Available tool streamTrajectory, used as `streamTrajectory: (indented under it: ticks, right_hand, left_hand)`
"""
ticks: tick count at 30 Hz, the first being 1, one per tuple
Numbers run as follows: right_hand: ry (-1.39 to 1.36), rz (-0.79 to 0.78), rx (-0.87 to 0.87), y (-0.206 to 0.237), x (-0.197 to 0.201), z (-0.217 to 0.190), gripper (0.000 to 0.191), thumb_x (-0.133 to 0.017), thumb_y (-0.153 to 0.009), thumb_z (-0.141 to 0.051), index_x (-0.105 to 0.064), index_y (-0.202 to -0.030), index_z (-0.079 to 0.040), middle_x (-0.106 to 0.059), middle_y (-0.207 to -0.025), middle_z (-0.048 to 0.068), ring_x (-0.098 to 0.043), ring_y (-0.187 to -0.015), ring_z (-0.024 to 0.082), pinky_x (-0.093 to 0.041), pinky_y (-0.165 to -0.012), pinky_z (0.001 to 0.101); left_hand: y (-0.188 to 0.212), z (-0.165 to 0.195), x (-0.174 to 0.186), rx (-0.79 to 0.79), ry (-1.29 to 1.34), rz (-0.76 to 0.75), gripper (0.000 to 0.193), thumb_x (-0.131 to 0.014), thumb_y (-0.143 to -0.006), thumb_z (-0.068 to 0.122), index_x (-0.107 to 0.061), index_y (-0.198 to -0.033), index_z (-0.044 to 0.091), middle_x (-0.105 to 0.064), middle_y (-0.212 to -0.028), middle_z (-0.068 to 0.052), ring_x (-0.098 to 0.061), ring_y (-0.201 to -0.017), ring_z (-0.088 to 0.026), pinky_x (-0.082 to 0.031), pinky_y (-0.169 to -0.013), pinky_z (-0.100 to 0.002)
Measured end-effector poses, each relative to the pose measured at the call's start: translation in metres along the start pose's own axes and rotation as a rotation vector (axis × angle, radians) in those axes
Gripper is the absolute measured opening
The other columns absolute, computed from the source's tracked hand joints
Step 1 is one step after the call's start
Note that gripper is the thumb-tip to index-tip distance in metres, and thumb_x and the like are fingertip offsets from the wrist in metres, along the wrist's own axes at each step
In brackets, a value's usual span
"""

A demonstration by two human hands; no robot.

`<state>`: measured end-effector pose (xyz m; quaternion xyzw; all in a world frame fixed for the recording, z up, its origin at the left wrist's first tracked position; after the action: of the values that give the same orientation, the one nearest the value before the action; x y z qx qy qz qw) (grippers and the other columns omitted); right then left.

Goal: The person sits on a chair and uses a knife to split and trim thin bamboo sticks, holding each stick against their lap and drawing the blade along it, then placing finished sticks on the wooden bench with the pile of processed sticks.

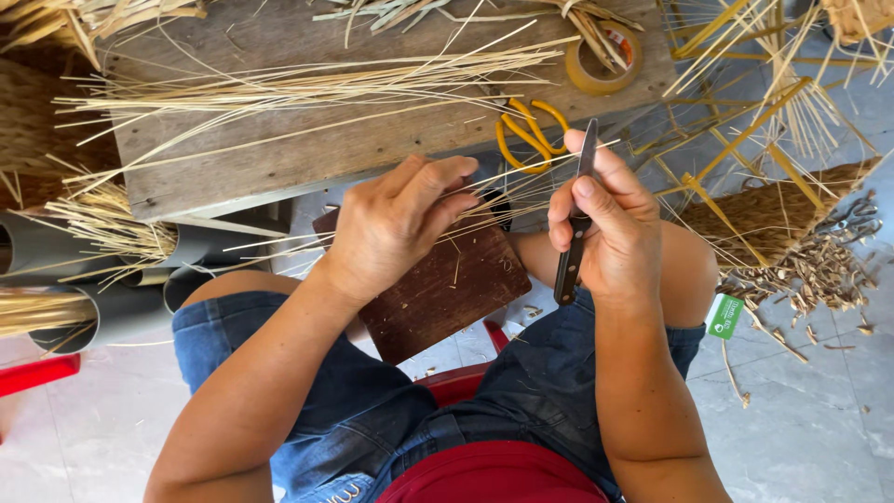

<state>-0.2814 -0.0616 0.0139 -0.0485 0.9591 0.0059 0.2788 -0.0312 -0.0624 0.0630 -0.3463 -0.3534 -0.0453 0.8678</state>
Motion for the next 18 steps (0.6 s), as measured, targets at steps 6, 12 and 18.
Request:
streamTrajectory:
  ticks: [6,12,18]
  right_hand:
    - [0.026,-0.018,-0.018,0.003,-0.006,0.005,0.042,-0.06,-0.107,-0.007,-0.057,-0.148,0.002,-0.067,-0.087,0.015,-0.059,-0.065,0.019,-0.048,-0.058,0.0308]
    - [0.006,-0.01,-0.004,0.003,-0.003,0.007,0.042,-0.061,-0.107,-0.007,-0.056,-0.148,0.001,-0.066,-0.086,0.014,-0.059,-0.065,0.018,-0.048,-0.058,0.0311]
    - [-0.047,0.016,-0.015,0.002,0.005,0.01,0.042,-0.06,-0.108,-0.007,-0.056,-0.149,-0.001,-0.066,-0.086,0.013,-0.059,-0.065,0.017,-0.047,-0.057,0.0304]
  left_hand:
    - [0.0,0.002,0.002,0.003,0.047,0.058,0.014,-0.08,-0.095,0.009,-0.068,-0.103,0.009,-0.071,-0.096,-0.003,-0.072,-0.082,-0.021,-0.058,-0.07,-0.033]
    - [0.0,-0.003,0.004,0.076,0.197,0.125,0.015,-0.077,-0.098,0.01,-0.064,-0.105,0.008,-0.074,-0.105,-0.002,-0.076,-0.093,-0.019,-0.062,-0.078,-0.029]
    - [0.007,-0.015,0.016,0.102,0.068,0.088,0.015,-0.075,-0.1,0.008,-0.061,-0.102,0.004,-0.076,-0.103,-0.006,-0.074,-0.09,-0.023,-0.059,-0.075,-0.033]
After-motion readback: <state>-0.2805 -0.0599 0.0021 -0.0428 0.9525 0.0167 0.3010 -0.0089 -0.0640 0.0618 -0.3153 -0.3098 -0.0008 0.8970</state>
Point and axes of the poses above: each hand's wrist, its own y-axis away from the middle knuckle, its own x-axis out of the back of the hand, z = x × y, the point moved 2 cm from there along -y, towards the middle knuckle
